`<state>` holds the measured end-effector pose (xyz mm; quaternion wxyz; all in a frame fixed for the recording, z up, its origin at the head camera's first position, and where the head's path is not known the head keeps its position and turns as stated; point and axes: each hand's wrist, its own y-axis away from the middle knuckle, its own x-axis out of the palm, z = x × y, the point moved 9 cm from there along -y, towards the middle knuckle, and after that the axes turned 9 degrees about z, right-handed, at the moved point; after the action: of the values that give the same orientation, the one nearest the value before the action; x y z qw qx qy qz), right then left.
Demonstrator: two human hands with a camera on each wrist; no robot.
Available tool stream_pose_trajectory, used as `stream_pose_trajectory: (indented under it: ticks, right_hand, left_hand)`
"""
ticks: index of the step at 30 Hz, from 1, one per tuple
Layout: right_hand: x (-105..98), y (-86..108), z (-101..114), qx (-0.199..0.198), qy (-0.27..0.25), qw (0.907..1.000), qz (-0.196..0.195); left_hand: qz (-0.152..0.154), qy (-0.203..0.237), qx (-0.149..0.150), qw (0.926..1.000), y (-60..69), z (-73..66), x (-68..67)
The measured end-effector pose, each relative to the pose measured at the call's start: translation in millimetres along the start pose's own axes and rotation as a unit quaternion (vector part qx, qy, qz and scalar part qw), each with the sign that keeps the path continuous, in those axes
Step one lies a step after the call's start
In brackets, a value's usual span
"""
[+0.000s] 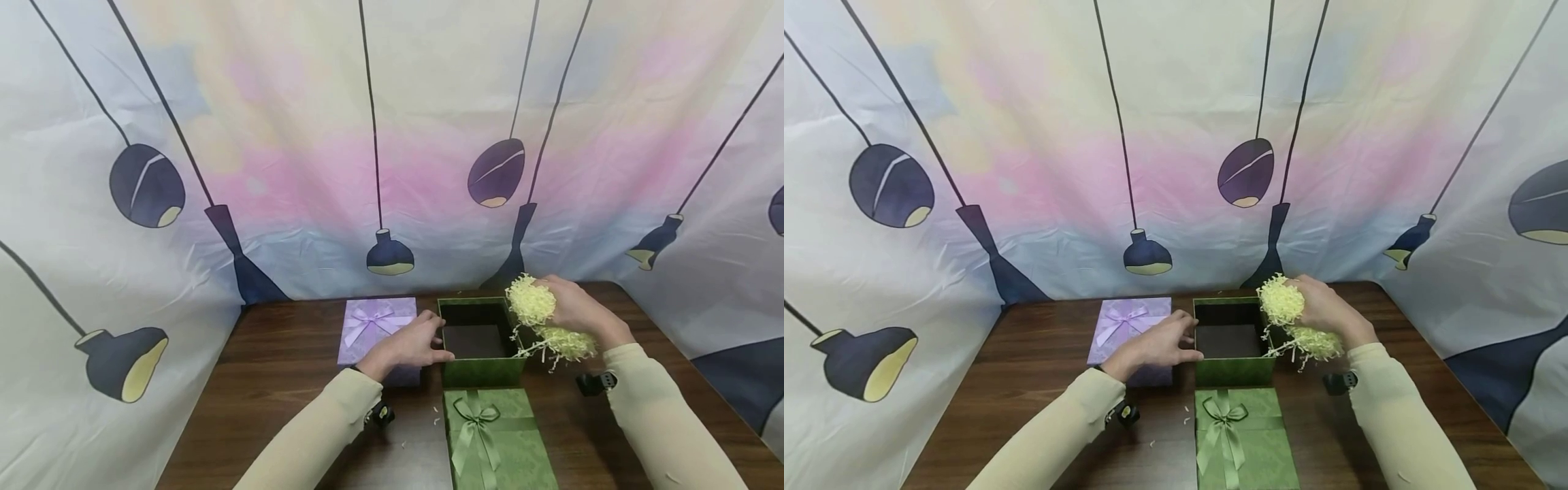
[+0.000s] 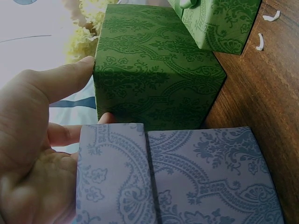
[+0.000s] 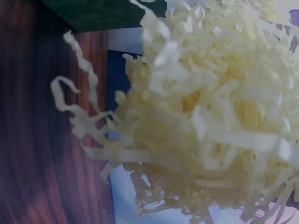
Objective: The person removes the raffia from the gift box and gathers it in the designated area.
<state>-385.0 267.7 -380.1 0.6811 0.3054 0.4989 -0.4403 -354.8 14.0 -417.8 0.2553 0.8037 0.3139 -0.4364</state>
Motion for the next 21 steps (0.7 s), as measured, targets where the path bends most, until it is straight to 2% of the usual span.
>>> stream_pose_trajectory:
  ticks: [21]
  right_hand:
    - [11,9.7,-29,0.024,0.002,0.9996,0.017]
  left_hand:
    - [0.005,0.006,-0.002,1.0,-0.8,0.3,0.1]
